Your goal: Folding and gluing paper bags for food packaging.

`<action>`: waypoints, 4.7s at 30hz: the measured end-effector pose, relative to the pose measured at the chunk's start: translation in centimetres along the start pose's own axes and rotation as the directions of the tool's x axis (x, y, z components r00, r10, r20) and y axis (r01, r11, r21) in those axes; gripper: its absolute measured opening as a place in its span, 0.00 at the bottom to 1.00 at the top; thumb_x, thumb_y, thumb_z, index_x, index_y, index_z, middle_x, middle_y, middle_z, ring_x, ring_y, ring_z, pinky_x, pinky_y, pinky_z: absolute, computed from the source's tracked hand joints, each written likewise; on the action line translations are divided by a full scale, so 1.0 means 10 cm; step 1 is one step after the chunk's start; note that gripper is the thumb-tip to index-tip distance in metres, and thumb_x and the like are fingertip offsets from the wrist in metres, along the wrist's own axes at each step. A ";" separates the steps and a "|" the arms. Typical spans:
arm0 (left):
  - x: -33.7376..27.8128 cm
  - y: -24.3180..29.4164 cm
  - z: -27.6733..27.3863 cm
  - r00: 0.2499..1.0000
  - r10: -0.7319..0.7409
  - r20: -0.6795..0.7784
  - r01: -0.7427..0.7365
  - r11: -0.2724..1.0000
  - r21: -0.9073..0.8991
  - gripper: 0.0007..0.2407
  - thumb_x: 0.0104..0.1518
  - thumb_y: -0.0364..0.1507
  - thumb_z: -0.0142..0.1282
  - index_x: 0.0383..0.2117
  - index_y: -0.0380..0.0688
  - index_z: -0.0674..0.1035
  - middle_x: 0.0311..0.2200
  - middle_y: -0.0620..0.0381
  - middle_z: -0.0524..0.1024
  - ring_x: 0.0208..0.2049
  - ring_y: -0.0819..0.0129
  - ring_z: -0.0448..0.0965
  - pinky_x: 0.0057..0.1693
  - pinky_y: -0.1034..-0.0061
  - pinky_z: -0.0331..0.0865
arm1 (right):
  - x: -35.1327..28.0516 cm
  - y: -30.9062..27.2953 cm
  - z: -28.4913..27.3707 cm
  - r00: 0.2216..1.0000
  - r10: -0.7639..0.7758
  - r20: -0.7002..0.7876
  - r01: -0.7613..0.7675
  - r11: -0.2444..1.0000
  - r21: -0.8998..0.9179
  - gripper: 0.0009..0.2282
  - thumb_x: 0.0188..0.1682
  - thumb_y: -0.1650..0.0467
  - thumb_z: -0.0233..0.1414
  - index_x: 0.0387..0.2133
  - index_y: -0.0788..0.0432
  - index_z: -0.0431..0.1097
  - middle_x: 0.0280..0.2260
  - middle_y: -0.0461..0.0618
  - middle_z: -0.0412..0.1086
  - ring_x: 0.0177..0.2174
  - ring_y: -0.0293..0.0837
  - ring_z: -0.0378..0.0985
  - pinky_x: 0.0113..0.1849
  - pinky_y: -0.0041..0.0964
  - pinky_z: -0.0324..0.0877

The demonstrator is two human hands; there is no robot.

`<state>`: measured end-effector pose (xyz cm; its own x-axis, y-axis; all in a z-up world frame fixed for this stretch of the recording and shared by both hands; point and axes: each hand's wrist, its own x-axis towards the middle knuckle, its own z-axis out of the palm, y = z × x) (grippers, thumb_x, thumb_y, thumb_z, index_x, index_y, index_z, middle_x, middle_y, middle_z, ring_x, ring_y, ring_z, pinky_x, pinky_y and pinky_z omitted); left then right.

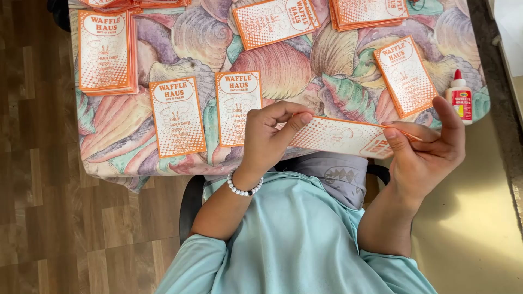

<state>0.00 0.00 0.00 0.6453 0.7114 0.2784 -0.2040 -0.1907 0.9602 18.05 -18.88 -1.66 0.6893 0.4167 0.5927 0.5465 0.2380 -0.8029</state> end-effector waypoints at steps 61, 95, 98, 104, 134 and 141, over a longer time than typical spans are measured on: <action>0.21 -0.18 -0.41 0.965 0.232 -0.121 -0.185 0.932 0.311 0.01 0.58 0.26 0.65 0.30 0.50 0.85 0.19 0.59 0.81 0.25 0.65 0.84 0.38 0.74 0.77 | 0.45 0.62 -0.63 0.865 0.045 0.500 0.311 0.735 -0.603 0.09 0.70 0.74 0.57 0.37 0.60 0.77 0.24 0.50 0.73 0.31 0.59 0.76 0.41 0.49 0.71; 0.31 -0.17 -0.29 0.953 0.303 -0.015 -0.263 0.849 0.459 0.01 0.59 0.27 0.64 0.31 0.46 0.84 0.24 0.59 0.82 0.25 0.65 0.83 0.38 0.74 0.74 | 0.67 0.29 0.83 0.680 -0.260 0.686 0.525 0.825 -0.209 0.08 0.53 0.70 0.62 0.40 0.65 0.78 0.39 0.54 0.79 0.46 0.58 0.79 0.50 0.53 0.70; 0.32 -0.14 -0.41 0.948 0.307 -0.084 -0.250 0.882 0.399 0.02 0.57 0.25 0.65 0.29 0.47 0.84 0.18 0.55 0.79 0.23 0.59 0.84 0.36 0.71 0.76 | 0.66 0.78 0.32 0.773 -0.118 0.624 0.361 0.889 -0.280 0.03 0.58 0.78 0.60 0.34 0.65 0.79 0.28 0.56 0.76 0.37 0.60 0.81 0.45 0.52 0.72; 0.27 -0.25 -0.47 0.933 0.217 -0.286 -0.148 0.958 0.245 0.02 0.59 0.26 0.65 0.29 0.48 0.85 0.19 0.61 0.81 0.23 0.77 0.80 0.39 0.78 0.76 | 0.44 1.01 -0.52 0.972 0.126 0.198 -0.062 0.951 -0.303 0.13 0.72 0.81 0.54 0.33 0.63 0.72 0.27 0.55 0.72 0.38 0.49 0.78 0.52 0.37 0.70; -0.21 -0.40 -0.95 0.890 -0.146 0.432 -0.376 0.300 0.877 0.31 0.41 0.46 0.71 0.52 0.47 0.76 0.56 0.51 0.74 0.50 0.51 0.75 0.49 0.57 0.70 | 1.02 1.23 -0.65 0.899 -0.404 0.170 0.387 0.547 -0.742 0.01 0.58 0.81 0.55 0.37 0.68 0.73 0.33 0.58 0.71 0.24 0.47 0.69 0.26 0.39 0.65; -0.62 -0.68 -1.29 0.847 -0.074 0.526 -0.515 0.129 0.848 0.17 0.53 0.36 0.61 0.48 0.45 0.78 0.53 0.56 0.76 0.54 0.60 0.75 0.51 0.65 0.71 | 0.84 1.56 -0.36 0.955 0.245 0.165 -0.018 0.606 -0.795 0.16 0.55 0.61 0.65 0.43 0.62 0.79 0.41 0.49 0.77 0.27 0.43 0.76 0.31 0.46 0.68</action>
<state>-12.10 5.59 -8.56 0.9490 0.2611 0.1767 0.2654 -0.9642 -0.0004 34.10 -14.87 -9.02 0.7142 0.6010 0.3587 0.6967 -0.5612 -0.4469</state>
